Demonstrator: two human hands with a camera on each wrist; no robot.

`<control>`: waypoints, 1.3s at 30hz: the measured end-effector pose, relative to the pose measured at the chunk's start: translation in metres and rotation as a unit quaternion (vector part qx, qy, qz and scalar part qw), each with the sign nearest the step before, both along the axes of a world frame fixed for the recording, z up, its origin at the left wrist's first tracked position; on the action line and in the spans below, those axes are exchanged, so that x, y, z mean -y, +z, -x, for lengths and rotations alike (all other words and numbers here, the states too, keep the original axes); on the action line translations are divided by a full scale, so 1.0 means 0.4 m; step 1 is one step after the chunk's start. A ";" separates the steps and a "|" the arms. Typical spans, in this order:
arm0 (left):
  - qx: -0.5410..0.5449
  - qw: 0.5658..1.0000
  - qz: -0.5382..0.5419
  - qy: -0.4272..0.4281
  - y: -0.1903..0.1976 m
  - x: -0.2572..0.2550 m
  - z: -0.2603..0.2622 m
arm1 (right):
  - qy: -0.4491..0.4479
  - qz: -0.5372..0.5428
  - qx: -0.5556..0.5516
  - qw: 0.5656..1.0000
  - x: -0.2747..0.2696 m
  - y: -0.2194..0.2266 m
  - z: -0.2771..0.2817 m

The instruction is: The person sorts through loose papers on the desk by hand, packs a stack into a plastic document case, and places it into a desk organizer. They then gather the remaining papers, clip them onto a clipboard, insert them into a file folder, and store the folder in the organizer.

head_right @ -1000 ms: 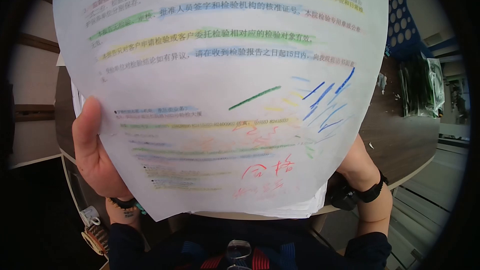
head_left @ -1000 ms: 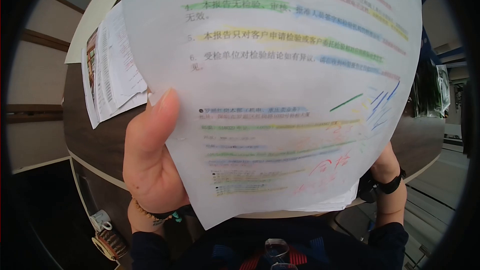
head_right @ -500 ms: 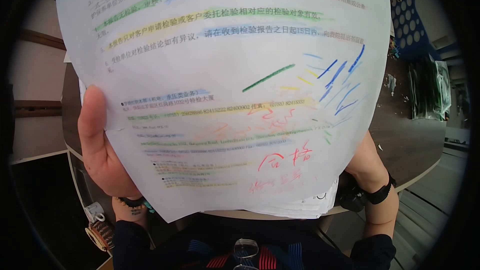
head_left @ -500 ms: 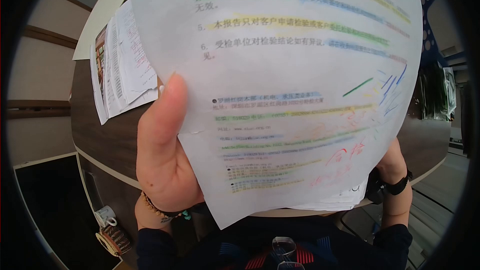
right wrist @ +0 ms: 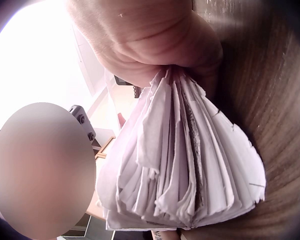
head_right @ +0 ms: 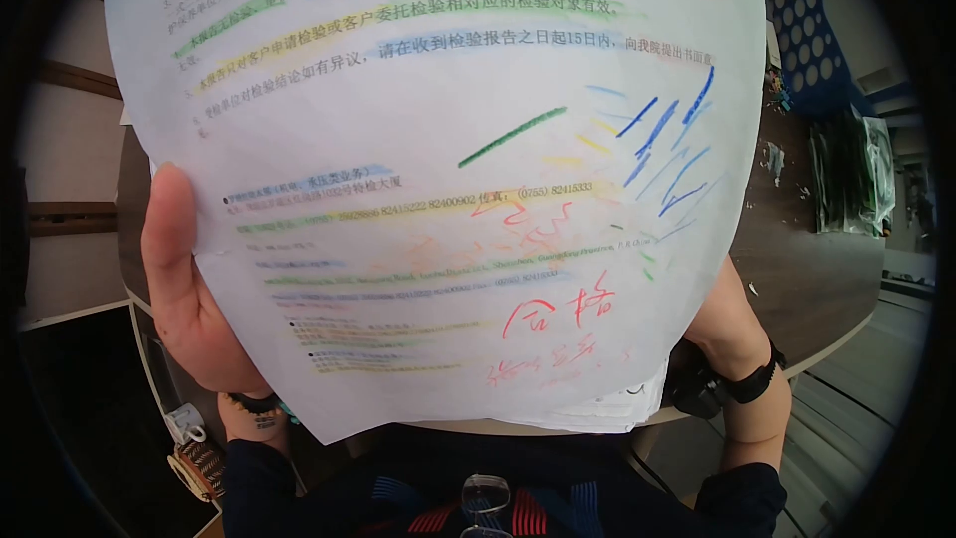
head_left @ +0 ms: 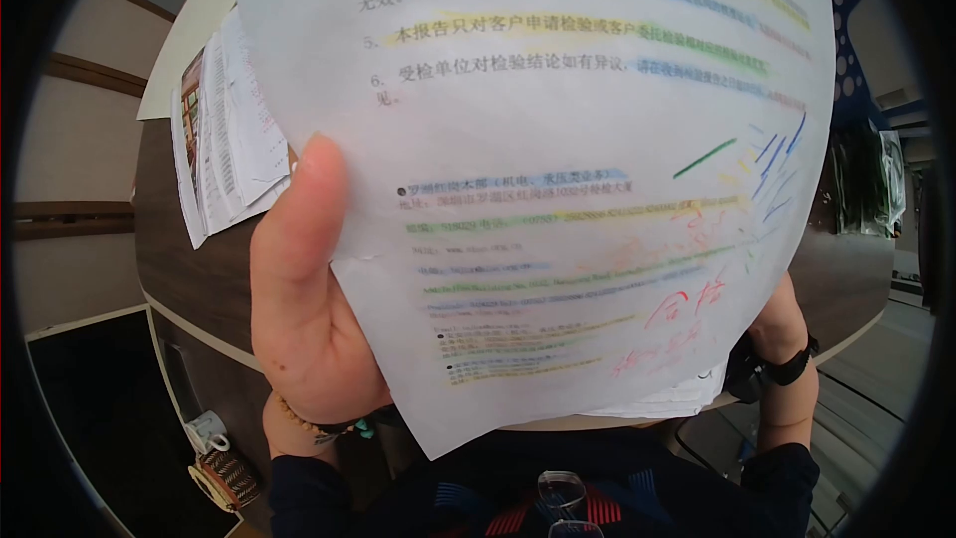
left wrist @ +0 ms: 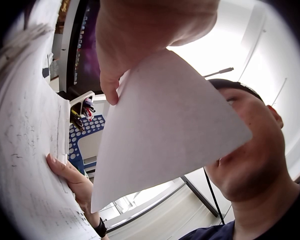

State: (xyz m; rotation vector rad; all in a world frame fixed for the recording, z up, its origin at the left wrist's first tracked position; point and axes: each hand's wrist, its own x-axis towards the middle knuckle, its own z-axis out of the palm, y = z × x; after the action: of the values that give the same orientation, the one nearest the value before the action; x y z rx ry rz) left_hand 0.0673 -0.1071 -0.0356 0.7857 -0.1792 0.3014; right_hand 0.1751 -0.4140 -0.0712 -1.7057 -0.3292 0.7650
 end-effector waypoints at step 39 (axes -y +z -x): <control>-0.023 0.959 -0.209 0.188 -0.013 0.012 0.006 | -0.092 -0.080 -0.158 0.980 0.086 -0.027 0.031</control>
State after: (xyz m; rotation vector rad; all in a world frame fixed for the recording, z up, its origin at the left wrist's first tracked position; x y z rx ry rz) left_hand 0.0650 -0.1120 -0.0408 1.2483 -0.0450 0.6174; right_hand 0.1628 -0.4484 -0.0820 -1.4132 -0.0111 0.8341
